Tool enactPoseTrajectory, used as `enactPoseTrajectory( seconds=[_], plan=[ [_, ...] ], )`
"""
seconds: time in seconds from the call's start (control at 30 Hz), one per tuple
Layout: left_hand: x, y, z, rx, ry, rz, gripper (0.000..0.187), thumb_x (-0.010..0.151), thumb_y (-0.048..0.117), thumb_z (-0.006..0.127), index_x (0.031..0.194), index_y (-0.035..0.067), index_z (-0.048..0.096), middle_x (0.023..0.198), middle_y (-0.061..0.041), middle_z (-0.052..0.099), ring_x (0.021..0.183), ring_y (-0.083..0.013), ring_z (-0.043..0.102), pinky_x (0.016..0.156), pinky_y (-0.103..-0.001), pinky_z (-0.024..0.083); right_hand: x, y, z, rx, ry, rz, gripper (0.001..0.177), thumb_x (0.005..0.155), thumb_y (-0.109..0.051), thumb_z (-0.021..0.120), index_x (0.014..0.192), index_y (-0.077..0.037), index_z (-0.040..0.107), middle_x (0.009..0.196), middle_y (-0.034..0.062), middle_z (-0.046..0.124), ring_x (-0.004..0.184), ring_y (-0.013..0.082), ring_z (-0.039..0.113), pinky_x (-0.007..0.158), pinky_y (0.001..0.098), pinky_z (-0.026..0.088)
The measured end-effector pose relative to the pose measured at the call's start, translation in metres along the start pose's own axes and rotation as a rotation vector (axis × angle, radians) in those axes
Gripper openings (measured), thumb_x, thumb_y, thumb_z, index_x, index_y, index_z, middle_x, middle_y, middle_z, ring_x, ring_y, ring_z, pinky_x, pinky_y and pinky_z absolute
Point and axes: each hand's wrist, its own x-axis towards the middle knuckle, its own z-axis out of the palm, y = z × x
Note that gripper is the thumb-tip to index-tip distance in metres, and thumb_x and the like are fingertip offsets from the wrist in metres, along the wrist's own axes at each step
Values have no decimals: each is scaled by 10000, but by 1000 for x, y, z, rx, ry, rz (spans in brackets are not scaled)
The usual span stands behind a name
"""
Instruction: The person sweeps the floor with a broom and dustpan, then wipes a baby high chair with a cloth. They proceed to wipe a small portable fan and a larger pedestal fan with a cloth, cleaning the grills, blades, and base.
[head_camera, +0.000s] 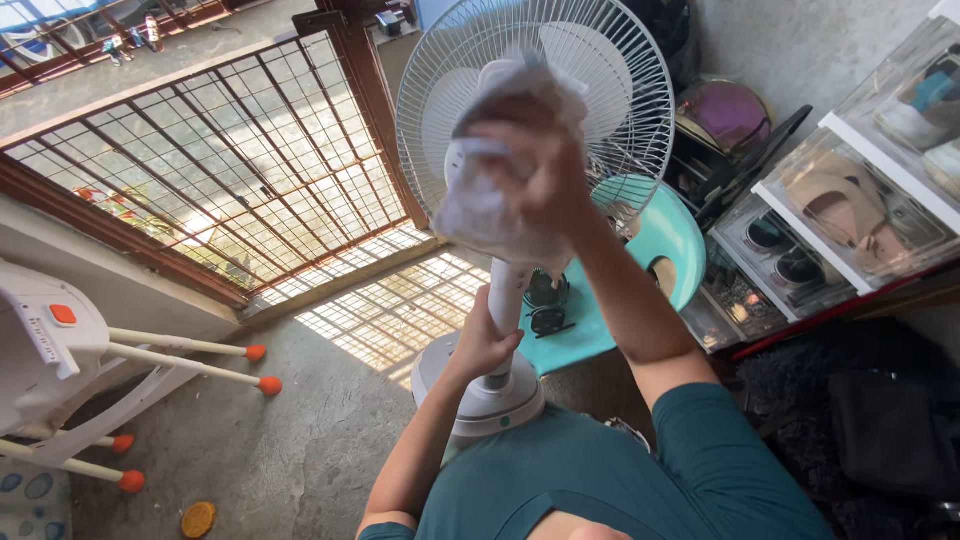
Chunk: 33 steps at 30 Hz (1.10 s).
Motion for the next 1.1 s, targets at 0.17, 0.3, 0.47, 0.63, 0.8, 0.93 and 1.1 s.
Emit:
enactPoseTrajectory(
  seconds=[0.17, 0.3, 0.47, 0.63, 0.8, 0.93, 1.1],
  plan=[
    [1, -5, -2, 12, -6, -59, 808, 715, 122, 781, 1425, 61, 401, 1177, -226, 650, 1118, -399, 656, 938, -464, 511, 6, 22, 3, 175, 184, 163, 269, 996, -65, 618, 1229, -123, 739, 1283, 81, 731, 1280, 286, 643, 1180, 467, 458],
    [3, -16, -3, -39, 8, -17, 846, 690, 107, 781, 1435, 53, 384, 1204, -204, 636, 1138, -363, 648, 956, -447, 508, -80, 47, 60, -156, 275, -228, 290, 936, -55, 669, 1214, -83, 747, 1434, 159, 612, 1493, 323, 423, 1307, 493, 216],
    [8, -24, -8, -11, 89, 179, 783, 666, 40, 774, 1386, 21, 465, 1240, -221, 611, 1175, -364, 606, 989, -469, 478, -171, 92, 61, 202, 7, 108, 344, 937, 25, 637, 1269, -29, 708, 1416, 169, 637, 1447, 322, 502, 1247, 459, 352],
    [8, -23, -16, -117, 79, -108, 684, 667, 76, 744, 1300, 56, 487, 1020, -119, 647, 959, -239, 661, 862, -372, 540, -182, 111, -6, 703, 429, 702, 266, 1157, -185, 514, 1198, 3, 697, 1105, 60, 716, 970, 149, 663, 895, 312, 540],
    [13, -17, -11, -191, 68, -123, 677, 647, 86, 746, 1276, 59, 498, 993, -120, 644, 928, -234, 665, 837, -369, 551, -129, 94, -4, 258, 603, 379, 285, 1033, -269, 515, 1221, -76, 610, 1136, 83, 686, 1074, 253, 643, 940, 422, 500],
    [17, -8, -10, -145, 45, -116, 683, 621, 112, 751, 1261, 70, 517, 994, -122, 684, 910, -247, 697, 833, -369, 562, -88, 91, 26, -774, -26, 39, 433, 945, -240, 658, 1305, -11, 584, 1304, 192, 632, 1324, 384, 534, 1161, 564, 345],
    [14, 3, -17, -70, 62, -26, 766, 585, 133, 775, 1307, 79, 526, 1010, -121, 698, 916, -269, 709, 825, -382, 562, -56, 115, -19, -931, -38, -77, 516, 851, -108, 570, 1365, -85, 605, 1390, 142, 634, 1419, 349, 501, 1207, 650, 188]
  ],
)
